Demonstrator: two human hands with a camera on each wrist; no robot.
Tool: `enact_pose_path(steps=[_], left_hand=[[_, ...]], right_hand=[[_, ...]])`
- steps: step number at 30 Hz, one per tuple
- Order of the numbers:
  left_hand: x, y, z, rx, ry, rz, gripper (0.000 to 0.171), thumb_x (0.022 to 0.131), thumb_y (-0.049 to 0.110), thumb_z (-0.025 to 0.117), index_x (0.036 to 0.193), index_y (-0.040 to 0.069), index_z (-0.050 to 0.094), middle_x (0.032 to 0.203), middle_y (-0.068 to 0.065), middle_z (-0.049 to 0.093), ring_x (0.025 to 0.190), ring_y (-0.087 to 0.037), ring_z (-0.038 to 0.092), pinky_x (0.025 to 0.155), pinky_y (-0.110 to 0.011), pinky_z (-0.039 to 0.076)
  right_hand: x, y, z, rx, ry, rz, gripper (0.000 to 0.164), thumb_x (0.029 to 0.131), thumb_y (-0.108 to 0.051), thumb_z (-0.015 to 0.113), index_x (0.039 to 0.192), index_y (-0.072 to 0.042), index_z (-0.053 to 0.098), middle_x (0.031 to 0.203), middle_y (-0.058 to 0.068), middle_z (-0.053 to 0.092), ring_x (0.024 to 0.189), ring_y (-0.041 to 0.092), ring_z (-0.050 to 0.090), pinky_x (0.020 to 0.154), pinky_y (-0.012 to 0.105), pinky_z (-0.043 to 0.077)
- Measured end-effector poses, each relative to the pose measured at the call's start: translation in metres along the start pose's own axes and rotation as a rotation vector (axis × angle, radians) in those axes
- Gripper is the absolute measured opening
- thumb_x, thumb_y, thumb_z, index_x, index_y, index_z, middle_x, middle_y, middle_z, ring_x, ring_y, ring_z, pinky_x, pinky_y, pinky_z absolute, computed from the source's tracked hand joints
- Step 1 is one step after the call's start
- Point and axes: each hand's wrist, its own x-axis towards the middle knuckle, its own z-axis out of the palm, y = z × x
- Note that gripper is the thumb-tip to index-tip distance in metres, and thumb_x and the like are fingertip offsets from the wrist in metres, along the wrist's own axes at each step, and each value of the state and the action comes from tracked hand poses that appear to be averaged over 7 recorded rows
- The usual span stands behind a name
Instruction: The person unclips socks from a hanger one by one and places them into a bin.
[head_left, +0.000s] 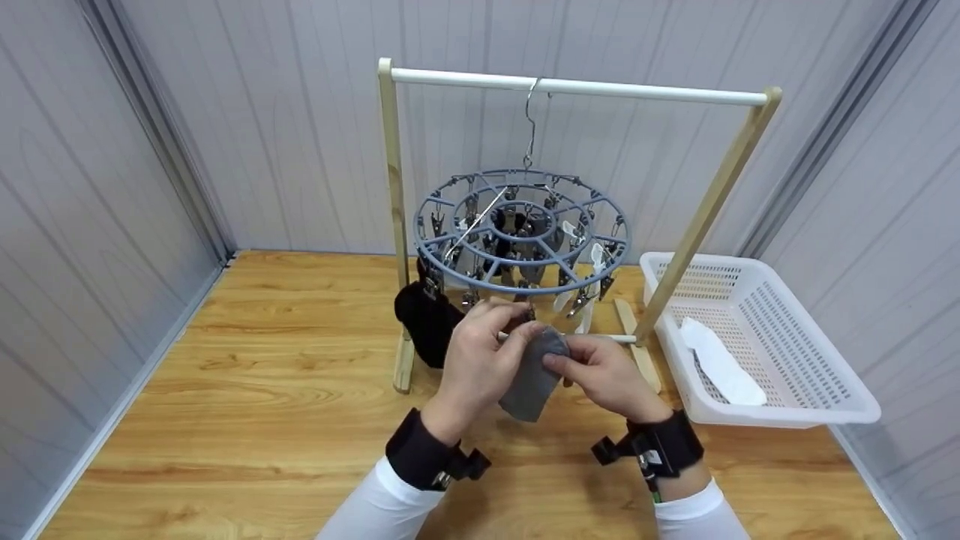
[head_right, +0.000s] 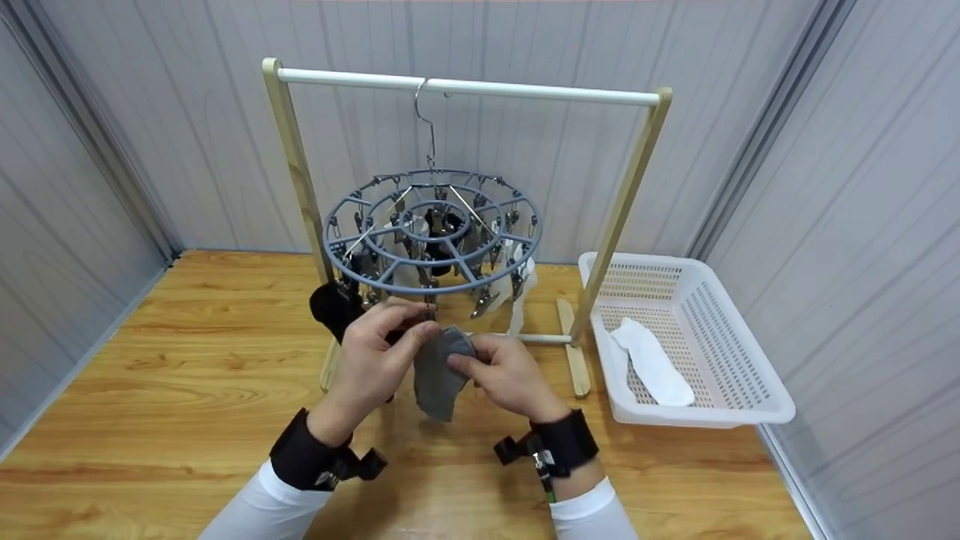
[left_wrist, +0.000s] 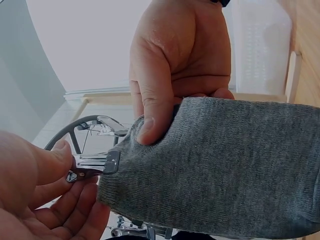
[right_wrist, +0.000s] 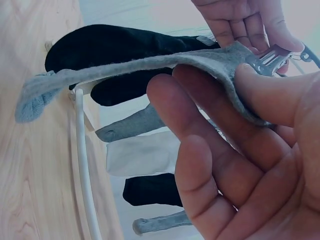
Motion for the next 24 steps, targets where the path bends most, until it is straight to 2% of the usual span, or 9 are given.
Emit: enact_pose_path(steps=[3,9,16,24], left_hand=[[0.0003,-0.0008,0.0001,-0.001,0.005,-0.001,0.018,0.102,0.012,0.083,0.116,0.001,0.083,0.107,-0.009,0.079,0.093,-0.020,0.073,0.073,-0.041,0.064],[0.0002,-0.0017,-0.0007,0.031,0.009,0.018,0.019,0.101,0.013,0.084,0.114,-0.001,0.084,0.105,-0.010,0.079,0.094,-0.023,0.073,0.076,-0.037,0.061],[-0.0003,-0.0023,-0.0013,0.026,0.019,0.026,0.018,0.099,0.013,0.086,0.112,0.001,0.085,0.102,-0.009,0.078,0.092,-0.022,0.072,0.076,-0.037,0.060],[-0.0013,-0.0011,-0.0017,0.015,0.031,0.024,0.016,0.099,0.012,0.086,0.110,0.002,0.085,0.102,-0.009,0.079,0.093,-0.022,0.074,0.076,-0.036,0.061]], right_hand=[[-0.0008,-0.0001,-0.0020,-0.005,-0.003,-0.006,0.017,0.109,-0.015,0.073,0.094,-0.008,0.077,0.082,0.007,0.069,0.069,0.027,0.062,0.066,0.026,0.053],[-0.0018,-0.0018,-0.0045,-0.022,0.003,0.002,0.017,0.108,-0.016,0.075,0.093,-0.008,0.078,0.080,0.016,0.069,0.067,0.021,0.061,0.066,0.026,0.052],[-0.0025,-0.0041,-0.0038,-0.035,0.004,-0.010,0.019,0.107,-0.017,0.076,0.090,-0.009,0.076,0.079,0.014,0.068,0.065,0.011,0.057,0.061,0.024,0.047],[-0.0030,-0.0048,-0.0040,-0.050,-0.002,-0.020,0.019,0.107,-0.016,0.076,0.089,-0.011,0.075,0.078,0.010,0.066,0.063,0.009,0.054,0.060,0.024,0.046]])
